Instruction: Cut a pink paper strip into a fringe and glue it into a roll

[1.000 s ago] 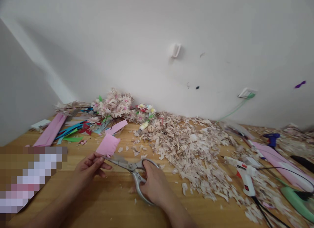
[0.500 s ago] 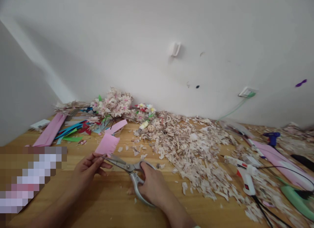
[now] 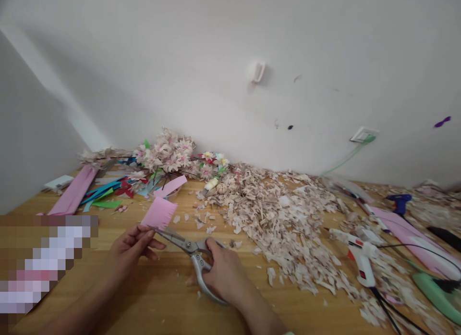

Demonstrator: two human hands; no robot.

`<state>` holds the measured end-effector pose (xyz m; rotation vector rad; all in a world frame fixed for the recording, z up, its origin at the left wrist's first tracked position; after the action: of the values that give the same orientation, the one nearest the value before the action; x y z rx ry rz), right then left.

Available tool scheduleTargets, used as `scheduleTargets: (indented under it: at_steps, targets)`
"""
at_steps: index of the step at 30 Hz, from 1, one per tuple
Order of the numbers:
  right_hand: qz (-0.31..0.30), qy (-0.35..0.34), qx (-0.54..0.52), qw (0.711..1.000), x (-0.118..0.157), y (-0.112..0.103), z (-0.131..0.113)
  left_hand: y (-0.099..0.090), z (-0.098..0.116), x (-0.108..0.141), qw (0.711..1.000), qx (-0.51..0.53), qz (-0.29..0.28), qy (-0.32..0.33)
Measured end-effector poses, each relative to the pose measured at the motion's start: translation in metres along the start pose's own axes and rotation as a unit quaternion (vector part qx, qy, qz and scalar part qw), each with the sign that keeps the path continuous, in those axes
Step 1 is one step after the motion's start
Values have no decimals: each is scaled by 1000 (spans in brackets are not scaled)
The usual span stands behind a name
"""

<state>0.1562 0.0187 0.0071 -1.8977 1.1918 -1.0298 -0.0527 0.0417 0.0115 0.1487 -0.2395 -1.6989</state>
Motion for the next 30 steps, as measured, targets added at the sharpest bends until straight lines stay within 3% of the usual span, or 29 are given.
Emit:
scheduleTargets:
  at_steps: [18, 30]
  targets:
    - [40, 2, 15, 999, 0, -5, 2, 0, -4, -2, 1000, 15, -12, -16]
    - [31, 25, 36, 999, 2, -9, -1, -2, -5, -3, 1000, 17, 2, -15]
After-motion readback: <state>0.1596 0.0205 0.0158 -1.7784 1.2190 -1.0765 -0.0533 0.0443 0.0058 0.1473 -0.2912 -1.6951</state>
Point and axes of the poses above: each hand's wrist, its own x-axis away from the middle knuckle, its own y-axis out of the palm, z = x × y, the point moved 5 cm from there along -x, towards the middle knuckle, and after that the axes turned 9 degrees about -z, right-handed, at the moved point
